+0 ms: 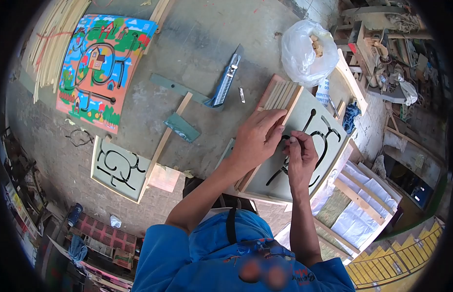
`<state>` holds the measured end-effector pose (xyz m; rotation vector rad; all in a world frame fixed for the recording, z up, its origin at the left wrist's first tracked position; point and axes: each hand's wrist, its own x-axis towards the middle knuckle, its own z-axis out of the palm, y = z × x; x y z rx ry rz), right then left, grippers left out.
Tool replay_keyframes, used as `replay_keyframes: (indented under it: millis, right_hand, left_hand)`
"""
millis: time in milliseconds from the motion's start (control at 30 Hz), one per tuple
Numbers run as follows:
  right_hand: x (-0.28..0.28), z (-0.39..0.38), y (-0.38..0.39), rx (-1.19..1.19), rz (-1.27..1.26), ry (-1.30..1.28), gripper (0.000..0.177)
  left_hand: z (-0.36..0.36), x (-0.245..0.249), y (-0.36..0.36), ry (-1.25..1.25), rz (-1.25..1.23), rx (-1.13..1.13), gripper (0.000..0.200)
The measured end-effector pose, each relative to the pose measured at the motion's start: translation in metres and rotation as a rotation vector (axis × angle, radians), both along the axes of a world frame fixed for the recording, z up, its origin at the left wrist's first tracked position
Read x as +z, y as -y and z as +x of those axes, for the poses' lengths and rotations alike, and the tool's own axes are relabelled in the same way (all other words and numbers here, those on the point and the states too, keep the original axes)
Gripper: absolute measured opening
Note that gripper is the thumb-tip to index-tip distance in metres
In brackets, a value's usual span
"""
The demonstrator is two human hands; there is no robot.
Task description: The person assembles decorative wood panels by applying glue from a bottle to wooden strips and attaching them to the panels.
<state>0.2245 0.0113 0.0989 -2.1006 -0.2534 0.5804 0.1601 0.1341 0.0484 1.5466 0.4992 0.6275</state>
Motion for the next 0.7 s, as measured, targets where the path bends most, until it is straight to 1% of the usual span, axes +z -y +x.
replay_keyframes:
  millis: [200, 267, 400, 567, 700]
  right_hand:
    - [-0.003, 0.002, -0.001, -0.005, -0.027, -0.006, 0.017]
    - [-0.003, 0.003, -0.001, -0.003, -0.048, -0.016, 0.017]
    - [-0.005, 0.004, -0.002, 0.004, -0.048, 0.001, 0.016]
    - [-0.007, 0.005, -0.001, -0.007, -0.071, 0.006, 0.016]
    - [-0.009, 0.005, 0.0, 0.002, -0.059, 0.017, 0.016]
  left_hand:
    - [0.0, -0.003, -0.001, -0.025, -0.011, -0.002, 0.03]
    - [0.0, -0.009, 0.001, -0.042, 0.069, 0.005, 0.036]
    - [0.0, -0.007, 0.001, -0.055, 0.085, 0.014, 0.035]
    - [0.001, -0.006, 0.003, -0.045, 0.183, 0.054, 0.034]
    - [0.001, -0.008, 0.003, -0.032, 0.211, 0.057, 0.033]
